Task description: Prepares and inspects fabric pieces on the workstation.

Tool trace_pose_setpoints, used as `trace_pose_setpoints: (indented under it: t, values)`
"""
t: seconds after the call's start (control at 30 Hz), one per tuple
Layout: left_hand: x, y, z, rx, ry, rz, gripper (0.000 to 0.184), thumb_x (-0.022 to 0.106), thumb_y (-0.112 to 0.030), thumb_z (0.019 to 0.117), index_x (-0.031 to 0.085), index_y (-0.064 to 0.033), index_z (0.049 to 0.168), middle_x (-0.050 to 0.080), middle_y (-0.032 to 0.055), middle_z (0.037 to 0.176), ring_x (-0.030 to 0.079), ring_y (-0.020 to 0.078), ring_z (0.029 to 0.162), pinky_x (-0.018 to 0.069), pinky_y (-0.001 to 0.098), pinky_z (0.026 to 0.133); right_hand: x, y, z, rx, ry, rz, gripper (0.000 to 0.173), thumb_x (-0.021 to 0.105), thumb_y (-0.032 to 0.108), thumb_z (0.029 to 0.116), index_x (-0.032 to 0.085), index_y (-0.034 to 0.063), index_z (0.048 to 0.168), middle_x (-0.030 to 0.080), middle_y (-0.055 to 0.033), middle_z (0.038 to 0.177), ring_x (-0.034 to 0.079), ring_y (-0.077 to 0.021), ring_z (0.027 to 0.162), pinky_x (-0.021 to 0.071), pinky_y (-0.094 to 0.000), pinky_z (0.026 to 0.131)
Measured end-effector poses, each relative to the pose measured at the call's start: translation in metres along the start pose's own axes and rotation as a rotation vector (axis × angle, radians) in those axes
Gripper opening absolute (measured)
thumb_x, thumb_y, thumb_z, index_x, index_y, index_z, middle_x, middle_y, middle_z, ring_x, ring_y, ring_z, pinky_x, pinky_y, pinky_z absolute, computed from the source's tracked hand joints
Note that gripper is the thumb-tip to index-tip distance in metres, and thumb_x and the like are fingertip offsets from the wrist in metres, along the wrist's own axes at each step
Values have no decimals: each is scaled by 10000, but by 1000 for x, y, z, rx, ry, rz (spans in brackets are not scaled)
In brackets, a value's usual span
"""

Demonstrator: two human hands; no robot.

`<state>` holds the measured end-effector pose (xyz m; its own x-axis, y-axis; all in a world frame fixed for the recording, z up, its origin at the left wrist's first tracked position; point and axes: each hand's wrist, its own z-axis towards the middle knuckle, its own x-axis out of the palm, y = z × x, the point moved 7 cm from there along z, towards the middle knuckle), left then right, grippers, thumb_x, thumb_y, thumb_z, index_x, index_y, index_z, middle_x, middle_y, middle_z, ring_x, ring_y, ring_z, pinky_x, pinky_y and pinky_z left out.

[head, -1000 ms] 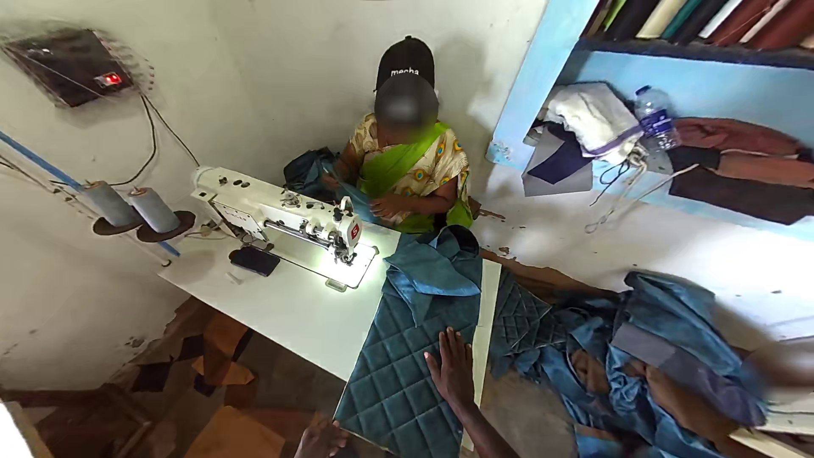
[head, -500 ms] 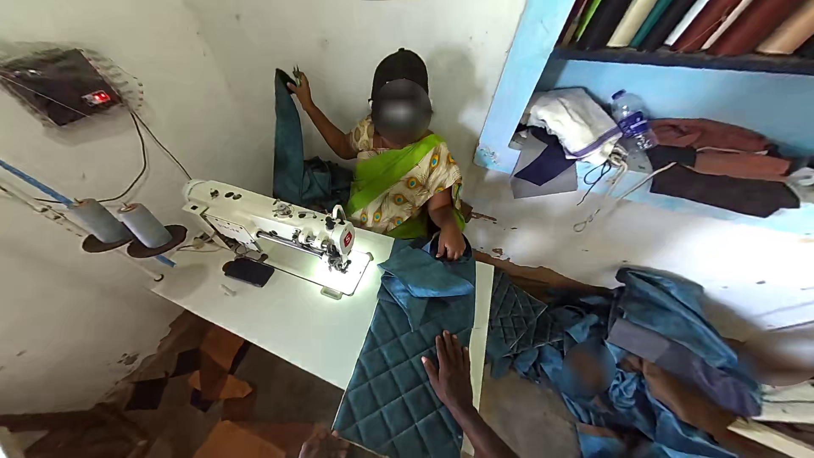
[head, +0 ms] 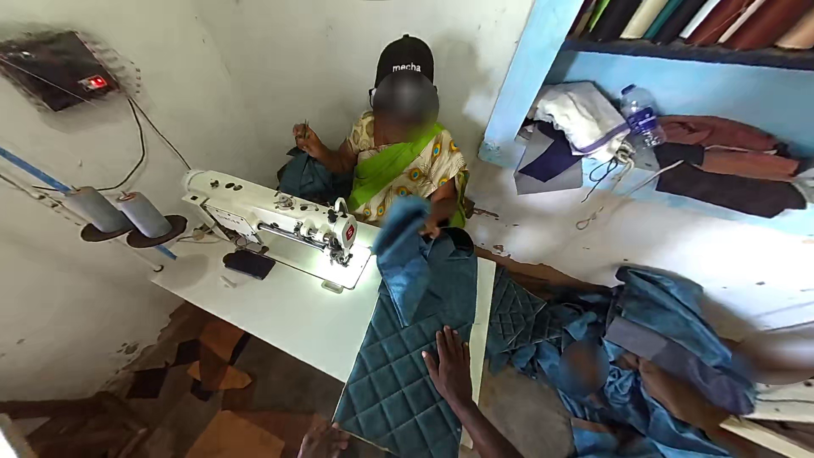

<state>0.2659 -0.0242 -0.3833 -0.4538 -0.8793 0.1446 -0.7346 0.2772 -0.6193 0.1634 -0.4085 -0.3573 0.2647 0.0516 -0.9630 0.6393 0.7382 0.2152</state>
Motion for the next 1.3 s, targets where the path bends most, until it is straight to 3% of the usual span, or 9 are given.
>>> trace_pose_setpoints:
  t: [0.4,0.5,0.63,1.3]
  values:
    - [1,-4,-2,10,10,5,253,507,-168,1079,583,46,1192,747,185,969,739,228,818,606,350,731,1,0,0,3,7,26,785,340,674,996,423,147,1573,316,-67,1674,251,-284,1559,179,-556,1260]
    - [1,-5,-4,18,13,-1,273,498,-171,1082,574,60,1207,741,194,988,739,248,844,613,387,771,0,0,0,6,11,35,791,343,679,995,423,143,1571,319,-70,1672,249,-288,1559,169,-565,1263]
    - [3,-7,-6,30,4,-10,246,502,-157,1080,580,58,1172,745,186,949,737,226,790,611,351,712,0,0,0,3,-13,37,781,344,678,996,440,148,1562,330,-68,1667,261,-285,1555,183,-563,1259]
    - [2,-4,-3,17,-18,-9,249,506,-163,1080,587,47,1187,748,185,947,739,219,783,603,330,690,0,0,0,3,0,28,790,336,684,992,440,145,1562,333,-69,1666,258,-288,1555,177,-561,1258]
